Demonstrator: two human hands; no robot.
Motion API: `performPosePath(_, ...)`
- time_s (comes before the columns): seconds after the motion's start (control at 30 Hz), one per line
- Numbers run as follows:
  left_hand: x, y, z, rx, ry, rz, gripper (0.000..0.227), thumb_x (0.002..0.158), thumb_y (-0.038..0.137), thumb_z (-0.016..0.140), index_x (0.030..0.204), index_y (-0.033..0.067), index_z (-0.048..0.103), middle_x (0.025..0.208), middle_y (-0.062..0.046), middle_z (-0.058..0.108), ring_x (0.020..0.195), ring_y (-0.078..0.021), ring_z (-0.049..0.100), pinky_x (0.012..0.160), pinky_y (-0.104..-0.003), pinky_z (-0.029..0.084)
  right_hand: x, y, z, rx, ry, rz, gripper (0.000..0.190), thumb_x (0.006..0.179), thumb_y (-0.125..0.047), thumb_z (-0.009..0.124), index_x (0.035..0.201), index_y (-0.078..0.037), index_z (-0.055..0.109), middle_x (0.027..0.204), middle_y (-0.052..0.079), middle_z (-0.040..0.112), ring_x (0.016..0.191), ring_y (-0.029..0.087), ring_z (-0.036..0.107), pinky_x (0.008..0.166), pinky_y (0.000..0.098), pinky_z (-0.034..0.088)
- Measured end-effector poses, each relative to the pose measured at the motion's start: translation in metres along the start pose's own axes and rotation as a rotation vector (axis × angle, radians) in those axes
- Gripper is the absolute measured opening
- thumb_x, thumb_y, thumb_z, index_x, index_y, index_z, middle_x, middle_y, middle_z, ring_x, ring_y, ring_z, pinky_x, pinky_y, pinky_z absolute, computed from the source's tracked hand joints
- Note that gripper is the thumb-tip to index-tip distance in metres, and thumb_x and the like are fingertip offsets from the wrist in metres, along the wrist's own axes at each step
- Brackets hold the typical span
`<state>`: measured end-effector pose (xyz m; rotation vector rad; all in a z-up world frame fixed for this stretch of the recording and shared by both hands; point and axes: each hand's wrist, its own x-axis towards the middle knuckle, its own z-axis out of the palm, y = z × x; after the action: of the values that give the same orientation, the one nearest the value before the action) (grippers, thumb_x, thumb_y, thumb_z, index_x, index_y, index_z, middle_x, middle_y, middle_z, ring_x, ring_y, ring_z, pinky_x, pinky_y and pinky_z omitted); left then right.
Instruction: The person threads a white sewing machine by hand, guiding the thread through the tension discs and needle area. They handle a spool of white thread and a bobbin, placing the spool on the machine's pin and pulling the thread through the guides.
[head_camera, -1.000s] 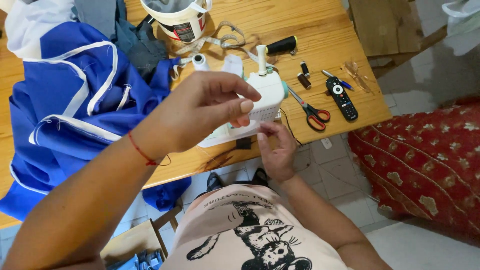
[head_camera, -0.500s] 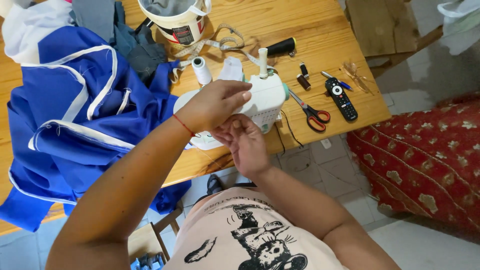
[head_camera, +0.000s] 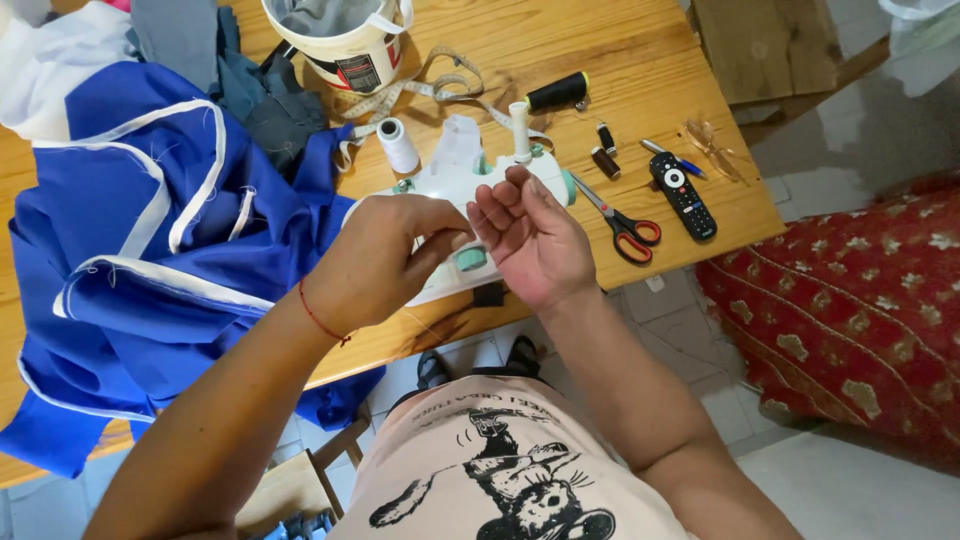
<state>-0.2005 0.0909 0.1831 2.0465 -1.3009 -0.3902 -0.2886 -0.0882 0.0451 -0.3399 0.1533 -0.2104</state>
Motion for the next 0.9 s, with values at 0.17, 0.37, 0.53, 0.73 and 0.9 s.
performPosePath(0.17, 0.008, -0.004, -0.005, 0.041, -0.038, 0.000, 0.012, 0.094, 0.015, 0.066, 0.102, 0.0166, 0.075, 0.080, -0.008, 0.074, 0.090, -0.0360, 0.072, 0.080, -0.049, 0.057, 0.011, 0.014, 0.017, -0.027, -0.072, -0.042, 0.022, 0.110, -0.021, 0.048, 0.125, -0.011, 0.061, 0.109, 0.011, 0.079, 0.115, 0.029, 0.073, 0.107, 0.0477, 0.057)
performPosePath(0.37, 0.007, -0.027, -0.022, -0.080, 0.024, -0.177, 0.016, 0.098, 0.013, 0.065, 0.107, 0.0154, 0.077, 0.089, -0.011, 0.078, 0.097, -0.0340, 0.073, 0.086, -0.046, 0.054, 0.046, 0.036, 0.053, -0.072, -0.121, -0.220, 0.021, 0.110, -0.020, 0.052, 0.127, -0.008, 0.057, 0.105, 0.015, 0.079, 0.107, 0.029, 0.076, 0.100, 0.0446, 0.060)
performPosePath(0.53, 0.011, -0.020, -0.032, -0.050, -0.008, -0.243, 0.019, 0.098, 0.009, 0.065, 0.111, 0.0114, 0.078, 0.098, -0.017, 0.078, 0.099, -0.0418, 0.071, 0.088, -0.049, 0.053, 0.052, 0.035, 0.074, -0.172, -0.109, -0.326, 0.028, 0.114, -0.017, 0.048, 0.140, -0.007, 0.054, 0.120, 0.018, 0.075, 0.119, 0.032, 0.070, 0.106, 0.0431, 0.055)
performPosePath(0.73, 0.010, -0.035, -0.025, -0.068, -0.027, -0.260, 0.016, 0.097, 0.005, 0.064, 0.106, 0.0042, 0.077, 0.095, -0.023, 0.077, 0.100, -0.0464, 0.071, 0.090, -0.052, 0.052, 0.056, 0.026, 0.071, -0.186, -0.094, -0.331, 0.031, 0.114, -0.017, 0.048, 0.144, -0.009, 0.053, 0.131, 0.016, 0.071, 0.127, 0.032, 0.066, 0.110, 0.0426, 0.052)
performPosePath(0.9, 0.009, -0.034, -0.022, -0.164, 0.019, -0.243, 0.016, 0.100, 0.003, 0.063, 0.103, 0.0077, 0.078, 0.081, -0.012, 0.076, 0.090, -0.0222, 0.070, 0.093, -0.041, 0.052, 0.058, 0.034, 0.073, -0.154, -0.096, -0.331, 0.034, 0.115, -0.018, 0.048, 0.147, -0.008, 0.049, 0.135, 0.018, 0.068, 0.127, 0.031, 0.066, 0.108, 0.0413, 0.051)
